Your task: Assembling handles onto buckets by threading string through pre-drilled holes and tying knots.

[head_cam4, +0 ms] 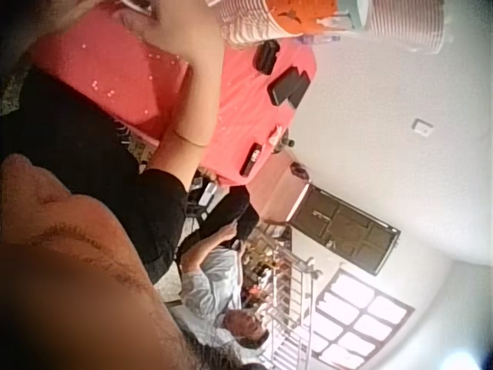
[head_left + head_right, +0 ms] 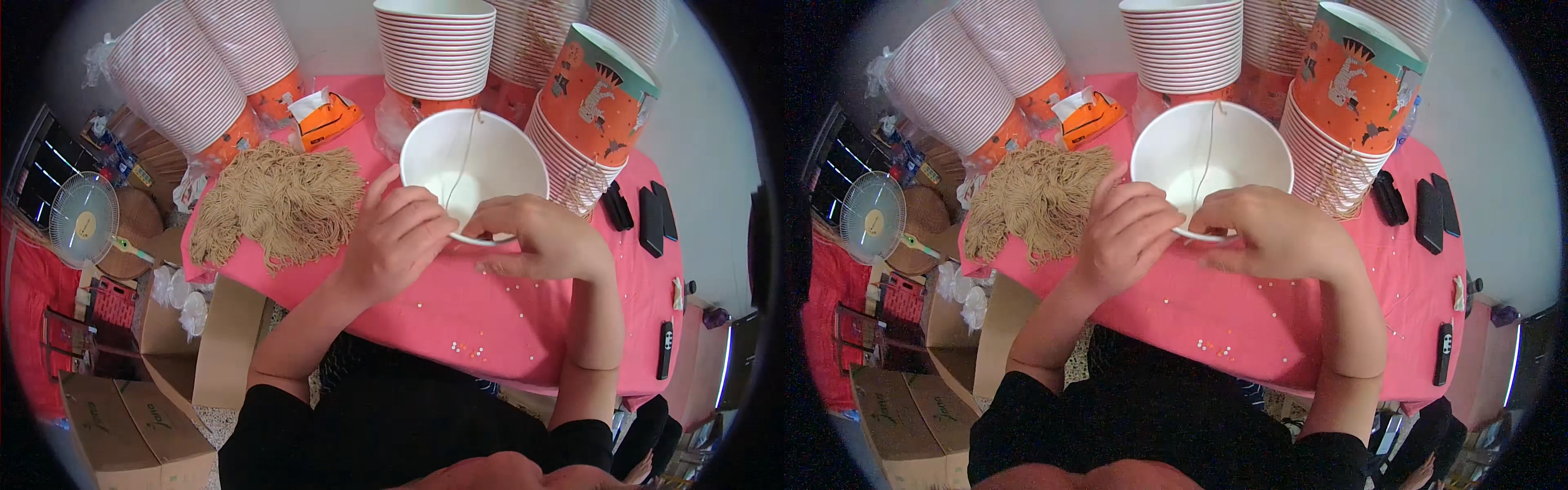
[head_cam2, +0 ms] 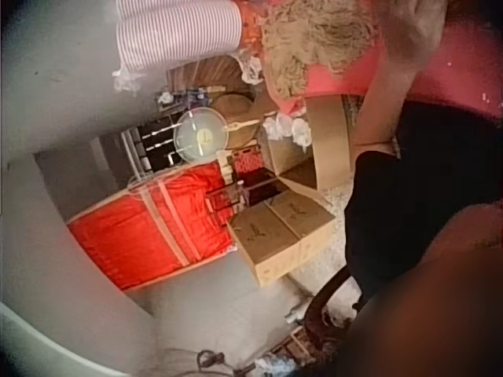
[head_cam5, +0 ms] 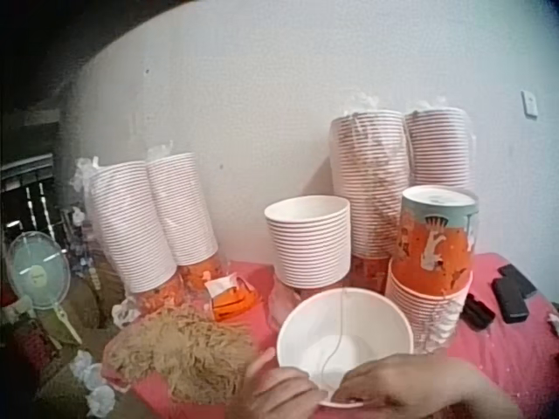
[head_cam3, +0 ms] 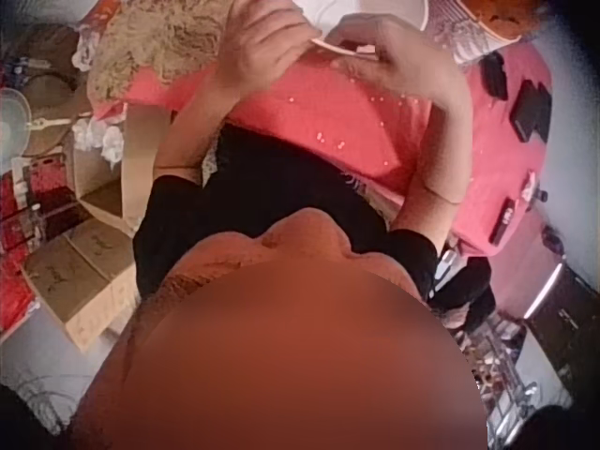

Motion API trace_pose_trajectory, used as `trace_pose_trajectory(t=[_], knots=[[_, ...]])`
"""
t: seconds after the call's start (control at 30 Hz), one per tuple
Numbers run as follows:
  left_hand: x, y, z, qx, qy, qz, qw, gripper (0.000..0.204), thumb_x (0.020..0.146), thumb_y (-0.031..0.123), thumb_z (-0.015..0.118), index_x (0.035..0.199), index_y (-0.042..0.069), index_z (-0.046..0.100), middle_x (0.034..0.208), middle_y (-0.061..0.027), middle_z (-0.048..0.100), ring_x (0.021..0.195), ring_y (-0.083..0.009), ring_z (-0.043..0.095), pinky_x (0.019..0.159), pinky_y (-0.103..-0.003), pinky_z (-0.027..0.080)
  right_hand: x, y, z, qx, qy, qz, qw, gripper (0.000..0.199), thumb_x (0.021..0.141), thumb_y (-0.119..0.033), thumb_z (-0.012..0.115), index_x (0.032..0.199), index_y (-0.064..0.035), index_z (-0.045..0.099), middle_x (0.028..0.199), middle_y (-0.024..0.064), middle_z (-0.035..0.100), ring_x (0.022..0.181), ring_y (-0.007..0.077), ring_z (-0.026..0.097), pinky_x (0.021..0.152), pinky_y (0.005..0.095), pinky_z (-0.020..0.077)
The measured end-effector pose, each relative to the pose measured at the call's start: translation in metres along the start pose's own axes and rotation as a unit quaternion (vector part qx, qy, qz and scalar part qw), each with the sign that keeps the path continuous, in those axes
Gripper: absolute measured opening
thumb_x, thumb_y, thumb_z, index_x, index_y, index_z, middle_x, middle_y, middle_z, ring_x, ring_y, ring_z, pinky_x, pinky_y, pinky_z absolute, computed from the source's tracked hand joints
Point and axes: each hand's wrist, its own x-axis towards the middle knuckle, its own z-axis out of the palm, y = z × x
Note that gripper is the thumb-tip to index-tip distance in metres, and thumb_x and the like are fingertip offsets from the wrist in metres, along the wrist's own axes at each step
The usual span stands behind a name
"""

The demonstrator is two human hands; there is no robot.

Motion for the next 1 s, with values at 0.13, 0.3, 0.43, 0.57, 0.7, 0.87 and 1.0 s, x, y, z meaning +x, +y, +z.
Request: trace_pose_trajectory(t=[0.13,0.3,0.43,0.57,0.7,0.87,1.0], knots=[[-0.009,-0.004,0.01,-0.021,0.069,-0.056,0.996,0.027,0.071,0.005,0.074,0.096,0.007,0.064,0.1,-0.0054,0.06,0.102,-0.0255,0.057,0.094,-0.044,0.043,0.007,0.01,0.01,0.015,0.023,0.039,0.999,0.018,0.078,0.0,0.066,0.096,0.0013,0.064,0.082,0.0137,0.064,0.073,0.0283,0.062,0.066,0.0355,0.0496],[-0.025,0.01,0.01,-0.051,0.075,-0.123,0.988,0.021,0.072,0.002,0.073,0.088,0.006,0.062,0.087,-0.0076,0.063,0.078,-0.0252,0.063,0.067,-0.037,0.05,0.012,0.005,0.017,-0.001,0.033,0.065,0.997,0.014,0.08,-0.003,0.067,0.094,0.0016,0.065,0.08,0.0142,0.064,0.071,0.0288,0.062,0.066,0.0361,0.0493],[-0.023,0.007,0.022,-0.078,0.061,-0.153,0.983,0.016,0.074,0.003,0.073,0.087,0.004,0.063,0.081,-0.0097,0.063,0.073,-0.0271,0.063,0.061,-0.035,0.049,0.013,-0.004,0.023,-0.02,0.073,0.068,0.995,0.013,0.081,-0.004,0.067,0.093,0.0016,0.065,0.08,0.0147,0.065,0.073,0.0292,0.063,0.065,0.0369,0.0492],[-0.02,0.003,0.018,-0.141,0.083,-0.17,0.972,0.013,0.078,0.003,0.071,0.088,0.002,0.063,0.082,-0.0084,0.064,0.072,-0.0238,0.064,0.063,-0.033,0.05,0.01,0.002,0.018,-0.05,0.066,0.025,0.996,0.015,0.083,-0.006,0.067,0.096,0.0013,0.066,0.082,0.0141,0.066,0.074,0.0268,0.065,0.065,0.0362,0.0497],[-0.02,-0.01,0.006,-0.281,0.056,-0.316,0.905,0.007,0.088,0.003,0.065,0.094,-0.001,0.062,0.089,-0.0043,0.067,0.081,-0.0106,0.063,0.073,-0.027,0.051,0.014,-0.003,0.008,0.032,0.038,0.115,0.992,0.018,0.086,-0.005,0.065,0.102,0.001,0.066,0.083,0.011,0.068,0.076,0.0208,0.065,0.068,0.0328,0.05],[-0.011,-0.017,-0.003,-0.524,0.106,-0.346,0.771,0.009,0.096,0.009,0.056,0.1,0.0,0.055,0.093,-0.0096,0.067,0.078,-0.0118,0.064,0.068,-0.023,0.051,0.034,0.001,0.01,0.16,-0.036,0.135,0.977,0.018,0.087,-0.013,0.062,0.096,0.0015,0.065,0.068,0.007,0.063,0.066,0.0132,0.059,0.064,0.0301,0.0486],[-0.001,-0.032,-0.015,-0.605,0.139,-0.378,0.687,0.011,0.098,0.014,0.054,0.1,0.004,0.05,0.093,-0.0098,0.067,0.074,-0.0102,0.064,0.059,-0.021,0.049,0.047,0.005,0.008,0.159,-0.089,0.154,0.971,0.017,0.09,-0.016,0.066,0.094,0.001,0.065,0.073,0.0002,0.061,0.066,0.0072,0.053,0.062,0.0257,0.0449]])
